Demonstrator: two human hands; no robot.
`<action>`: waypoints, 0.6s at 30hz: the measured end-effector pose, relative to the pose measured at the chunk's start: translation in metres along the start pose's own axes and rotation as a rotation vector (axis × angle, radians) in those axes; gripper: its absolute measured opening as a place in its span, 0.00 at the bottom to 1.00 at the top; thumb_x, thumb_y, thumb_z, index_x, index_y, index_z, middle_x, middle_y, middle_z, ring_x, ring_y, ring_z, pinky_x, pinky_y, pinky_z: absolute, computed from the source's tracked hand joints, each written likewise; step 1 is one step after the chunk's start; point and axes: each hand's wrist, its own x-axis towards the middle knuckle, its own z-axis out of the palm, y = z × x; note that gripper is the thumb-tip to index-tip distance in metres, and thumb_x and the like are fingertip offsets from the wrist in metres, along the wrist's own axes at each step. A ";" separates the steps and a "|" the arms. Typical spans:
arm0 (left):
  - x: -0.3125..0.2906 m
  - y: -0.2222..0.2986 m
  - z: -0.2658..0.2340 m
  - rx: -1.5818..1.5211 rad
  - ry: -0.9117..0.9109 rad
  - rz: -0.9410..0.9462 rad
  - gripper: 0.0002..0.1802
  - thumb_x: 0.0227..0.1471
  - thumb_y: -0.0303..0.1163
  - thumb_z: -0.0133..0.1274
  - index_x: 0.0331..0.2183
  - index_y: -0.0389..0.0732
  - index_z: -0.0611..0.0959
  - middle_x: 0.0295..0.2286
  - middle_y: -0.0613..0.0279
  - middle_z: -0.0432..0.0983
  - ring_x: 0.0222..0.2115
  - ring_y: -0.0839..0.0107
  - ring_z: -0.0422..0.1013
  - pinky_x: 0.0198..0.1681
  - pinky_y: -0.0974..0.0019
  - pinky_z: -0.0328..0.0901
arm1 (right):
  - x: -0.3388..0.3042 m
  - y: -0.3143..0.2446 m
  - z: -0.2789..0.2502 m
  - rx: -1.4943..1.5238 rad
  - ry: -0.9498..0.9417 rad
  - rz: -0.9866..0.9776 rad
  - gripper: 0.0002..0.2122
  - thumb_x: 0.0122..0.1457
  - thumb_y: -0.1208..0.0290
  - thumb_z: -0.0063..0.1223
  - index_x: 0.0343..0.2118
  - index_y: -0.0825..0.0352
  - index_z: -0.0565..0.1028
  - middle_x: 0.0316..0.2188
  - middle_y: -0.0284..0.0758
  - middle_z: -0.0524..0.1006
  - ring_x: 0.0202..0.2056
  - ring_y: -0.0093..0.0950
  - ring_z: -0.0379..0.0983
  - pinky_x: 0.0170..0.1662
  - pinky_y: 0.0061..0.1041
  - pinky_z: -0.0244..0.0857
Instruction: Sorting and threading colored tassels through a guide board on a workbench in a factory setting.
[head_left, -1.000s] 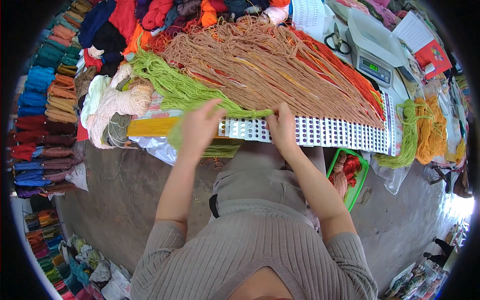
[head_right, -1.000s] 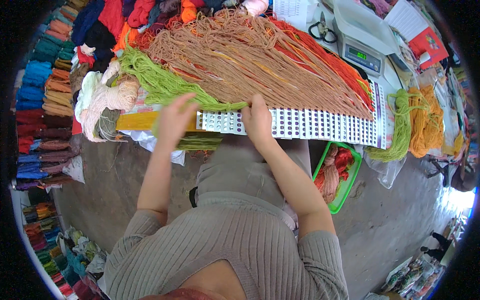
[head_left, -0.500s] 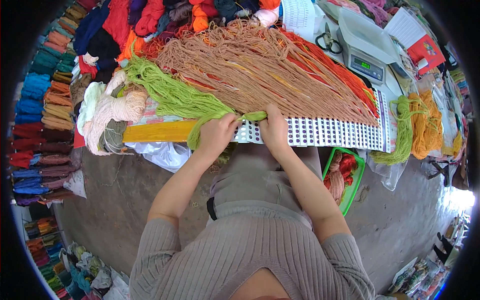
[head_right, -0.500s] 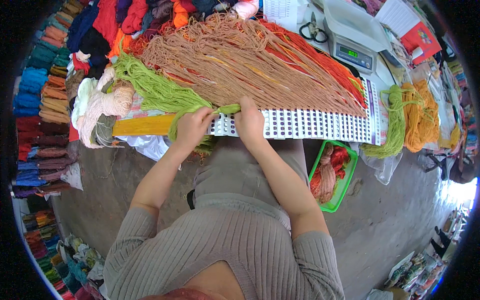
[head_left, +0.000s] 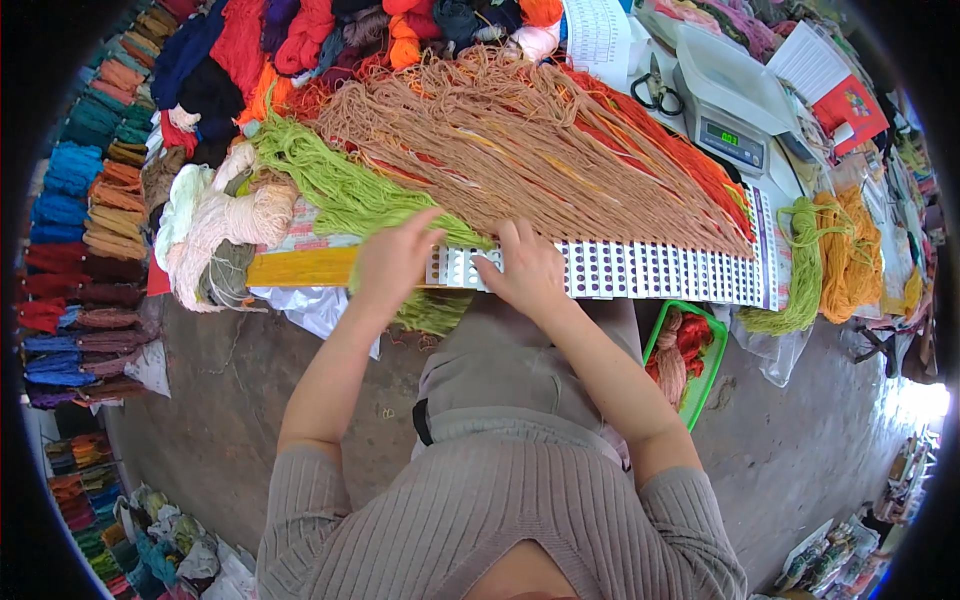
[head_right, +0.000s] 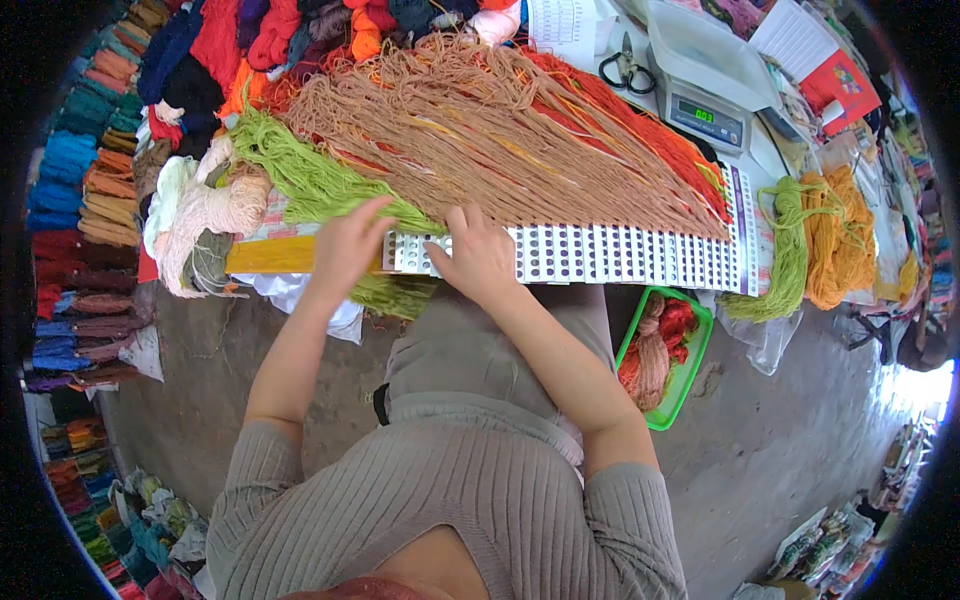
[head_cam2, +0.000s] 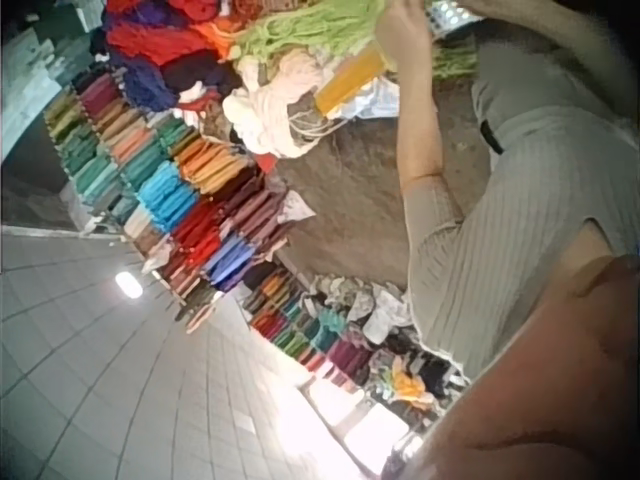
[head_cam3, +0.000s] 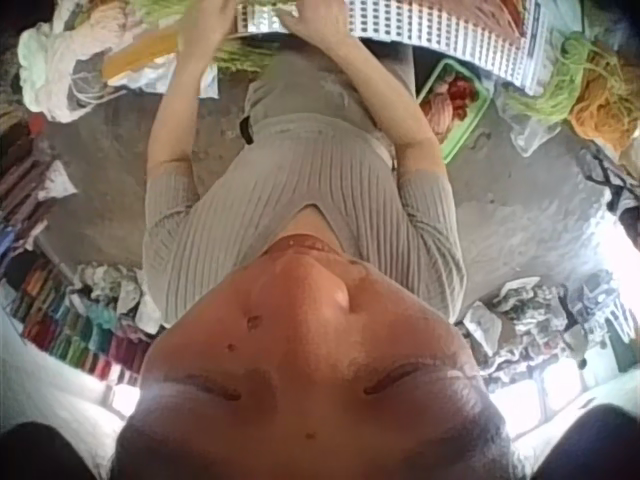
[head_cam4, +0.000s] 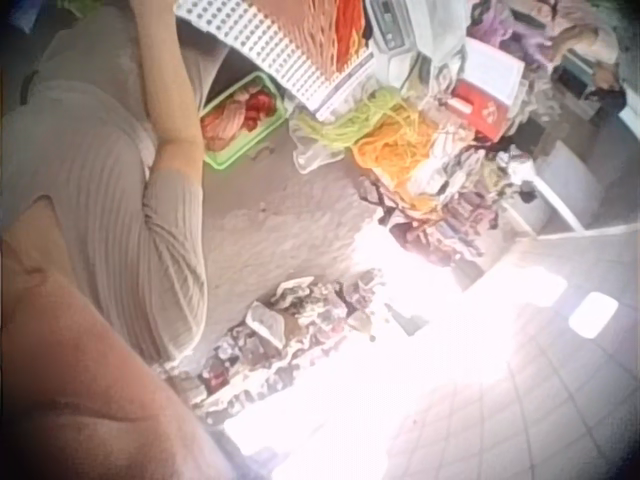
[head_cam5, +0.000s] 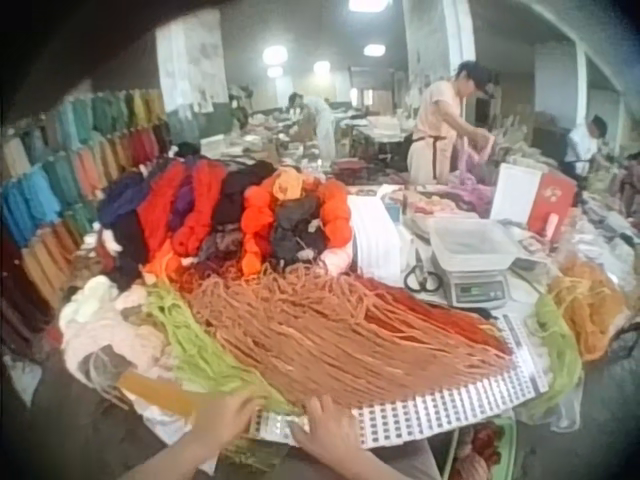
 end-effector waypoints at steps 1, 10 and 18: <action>-0.002 0.007 0.011 -0.027 -0.005 0.059 0.15 0.53 0.40 0.55 0.43 0.49 0.81 0.21 0.52 0.77 0.24 0.54 0.75 0.27 0.55 0.67 | 0.001 -0.003 0.000 -0.054 -0.035 0.037 0.17 0.47 0.63 0.59 0.38 0.64 0.70 0.32 0.40 0.71 0.28 0.41 0.75 0.30 0.38 0.69; -0.001 -0.016 0.039 0.141 0.015 0.258 0.07 0.52 0.37 0.56 0.31 0.45 0.81 0.17 0.57 0.75 0.19 0.56 0.74 0.21 0.56 0.66 | -0.001 0.008 0.002 0.005 0.007 0.080 0.17 0.45 0.64 0.59 0.37 0.63 0.70 0.32 0.39 0.73 0.29 0.40 0.75 0.31 0.37 0.69; 0.008 0.021 0.033 0.085 0.005 0.181 0.09 0.51 0.37 0.56 0.35 0.46 0.80 0.17 0.53 0.75 0.19 0.54 0.74 0.21 0.54 0.66 | 0.003 0.006 -0.006 0.221 -0.066 0.297 0.16 0.46 0.64 0.59 0.38 0.61 0.70 0.27 0.32 0.75 0.30 0.33 0.75 0.32 0.34 0.67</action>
